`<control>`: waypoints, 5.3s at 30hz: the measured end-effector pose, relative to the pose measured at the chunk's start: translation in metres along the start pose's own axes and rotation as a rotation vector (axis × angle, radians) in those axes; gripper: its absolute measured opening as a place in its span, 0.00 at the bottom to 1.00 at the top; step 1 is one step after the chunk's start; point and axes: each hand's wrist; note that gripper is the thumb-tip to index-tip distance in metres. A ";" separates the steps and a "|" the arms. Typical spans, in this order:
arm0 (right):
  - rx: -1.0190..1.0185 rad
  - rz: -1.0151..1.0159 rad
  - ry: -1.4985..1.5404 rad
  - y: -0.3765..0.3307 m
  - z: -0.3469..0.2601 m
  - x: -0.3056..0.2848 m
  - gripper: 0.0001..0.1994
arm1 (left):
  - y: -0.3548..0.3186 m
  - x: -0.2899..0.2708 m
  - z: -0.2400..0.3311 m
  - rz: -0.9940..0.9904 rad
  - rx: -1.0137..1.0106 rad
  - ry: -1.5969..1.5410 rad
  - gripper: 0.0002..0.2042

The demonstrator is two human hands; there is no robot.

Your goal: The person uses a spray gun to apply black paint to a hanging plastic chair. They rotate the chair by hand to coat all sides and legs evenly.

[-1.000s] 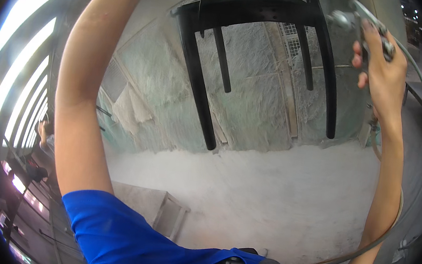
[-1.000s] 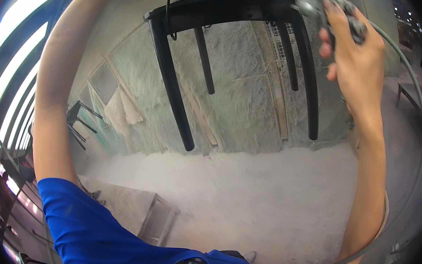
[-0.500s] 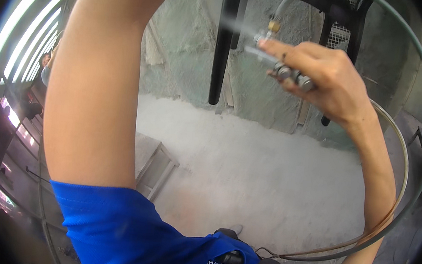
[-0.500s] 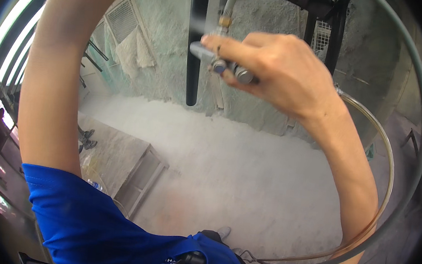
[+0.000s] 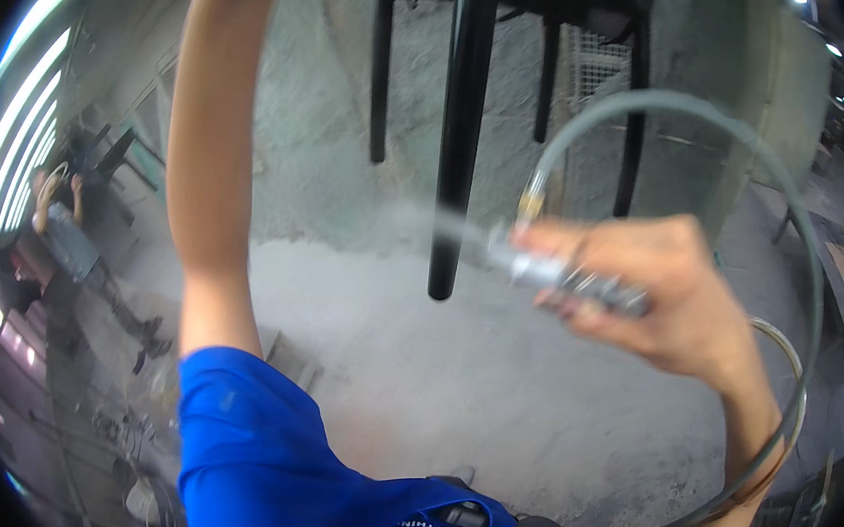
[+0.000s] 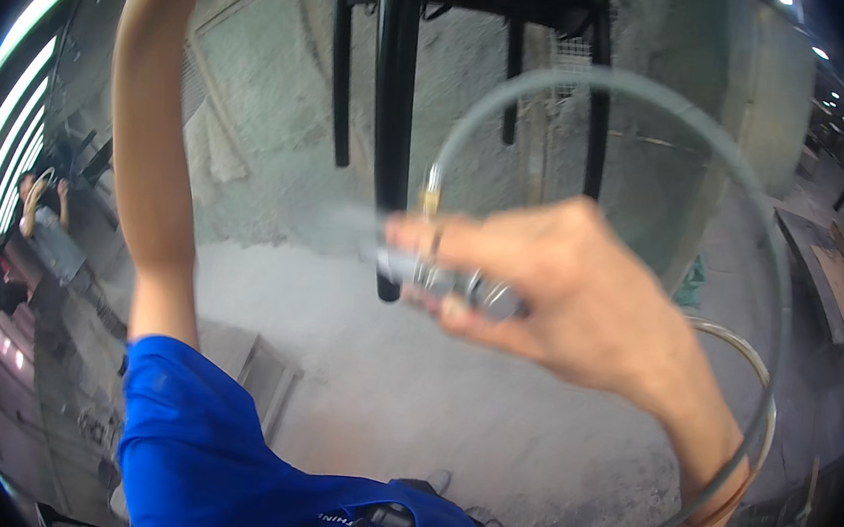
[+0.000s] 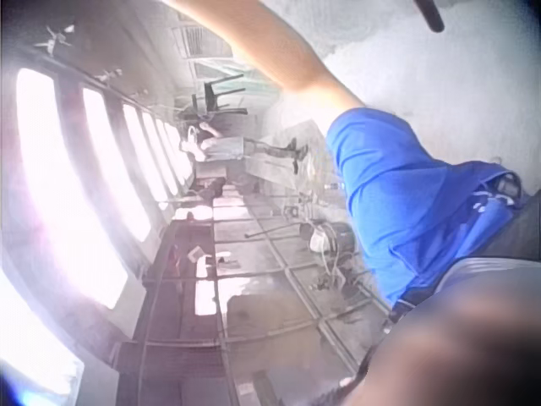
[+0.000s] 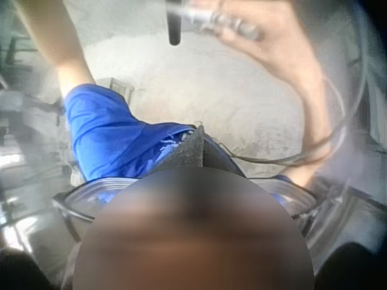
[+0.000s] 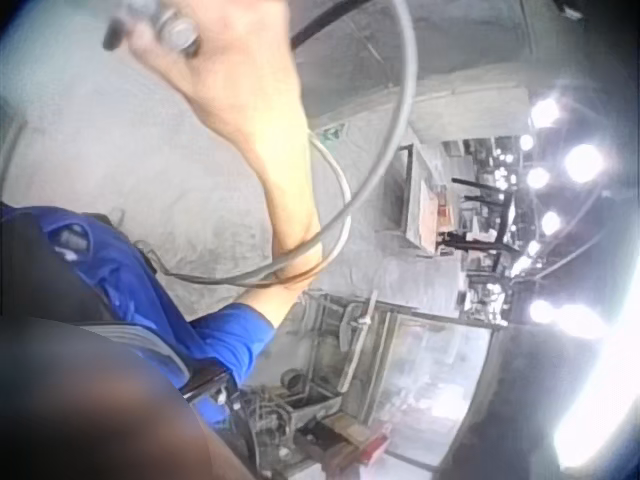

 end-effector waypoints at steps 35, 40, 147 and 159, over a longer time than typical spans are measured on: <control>0.305 -0.472 -0.865 0.068 -0.119 -0.190 0.17 | -0.365 0.242 0.152 -0.002 -1.006 -2.521 0.49; 0.923 -0.546 -0.365 0.065 -0.128 -0.097 0.16 | -0.436 0.248 -0.015 0.877 -1.534 -2.320 0.48; 0.477 -0.405 -0.566 0.189 0.204 0.122 0.21 | -0.427 0.058 0.045 0.855 -1.037 -2.423 0.50; 0.682 -0.336 -0.817 0.139 0.164 -0.010 0.14 | -0.423 0.059 0.044 0.336 -0.878 -1.951 0.50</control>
Point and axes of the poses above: each hand's wrist, its own y-axis towards the middle knuckle, its own x-axis out of the palm, z = x × y, and after that the axes turned 13 degrees about -z, right-handed
